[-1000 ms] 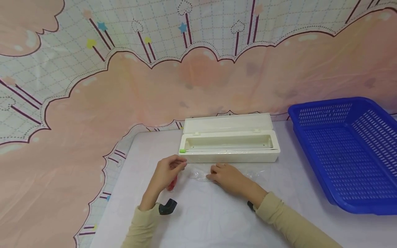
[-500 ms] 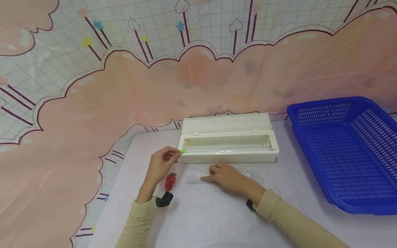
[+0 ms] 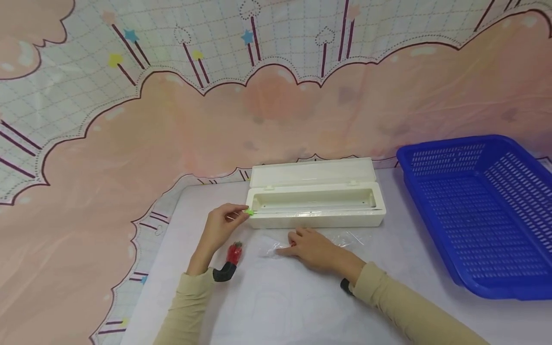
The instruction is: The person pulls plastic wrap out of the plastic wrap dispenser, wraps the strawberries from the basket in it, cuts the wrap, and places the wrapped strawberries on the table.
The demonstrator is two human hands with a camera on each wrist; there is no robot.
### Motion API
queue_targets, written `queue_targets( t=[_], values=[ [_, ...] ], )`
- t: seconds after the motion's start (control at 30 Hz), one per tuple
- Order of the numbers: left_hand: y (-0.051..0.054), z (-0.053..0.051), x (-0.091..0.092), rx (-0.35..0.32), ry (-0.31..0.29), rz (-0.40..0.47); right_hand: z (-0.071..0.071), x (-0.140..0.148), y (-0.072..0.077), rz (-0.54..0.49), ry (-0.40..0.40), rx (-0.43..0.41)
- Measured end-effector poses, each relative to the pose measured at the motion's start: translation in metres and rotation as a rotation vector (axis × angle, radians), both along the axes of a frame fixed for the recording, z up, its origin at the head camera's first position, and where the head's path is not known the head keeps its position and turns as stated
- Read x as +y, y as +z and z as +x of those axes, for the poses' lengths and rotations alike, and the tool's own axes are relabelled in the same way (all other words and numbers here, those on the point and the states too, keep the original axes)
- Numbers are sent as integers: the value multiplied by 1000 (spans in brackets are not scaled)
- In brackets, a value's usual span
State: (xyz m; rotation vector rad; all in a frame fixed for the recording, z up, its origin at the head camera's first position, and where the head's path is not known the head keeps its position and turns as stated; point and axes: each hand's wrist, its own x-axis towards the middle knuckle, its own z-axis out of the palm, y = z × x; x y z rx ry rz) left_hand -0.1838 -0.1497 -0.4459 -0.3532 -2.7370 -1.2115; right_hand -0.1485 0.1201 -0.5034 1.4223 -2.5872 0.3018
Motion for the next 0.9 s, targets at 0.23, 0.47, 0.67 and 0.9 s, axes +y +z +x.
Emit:
queue_targets(
  t=[0.23, 0.47, 0.67, 0.9],
  values=[
    [-3, -8, -4, -10, -26, -9, 1, 0, 2, -21, 3, -40],
    [-7, -16, -6, 30, -52, -4, -2, 0, 3, -8, 16, -70],
    [-10, -22, -1, 85, -126, 11, -3, 0, 1, -8, 22, -53],
    [-11, -27, 10, 104, -228, 4, 0, -1, 1, 8, 0, -96]
  ],
)
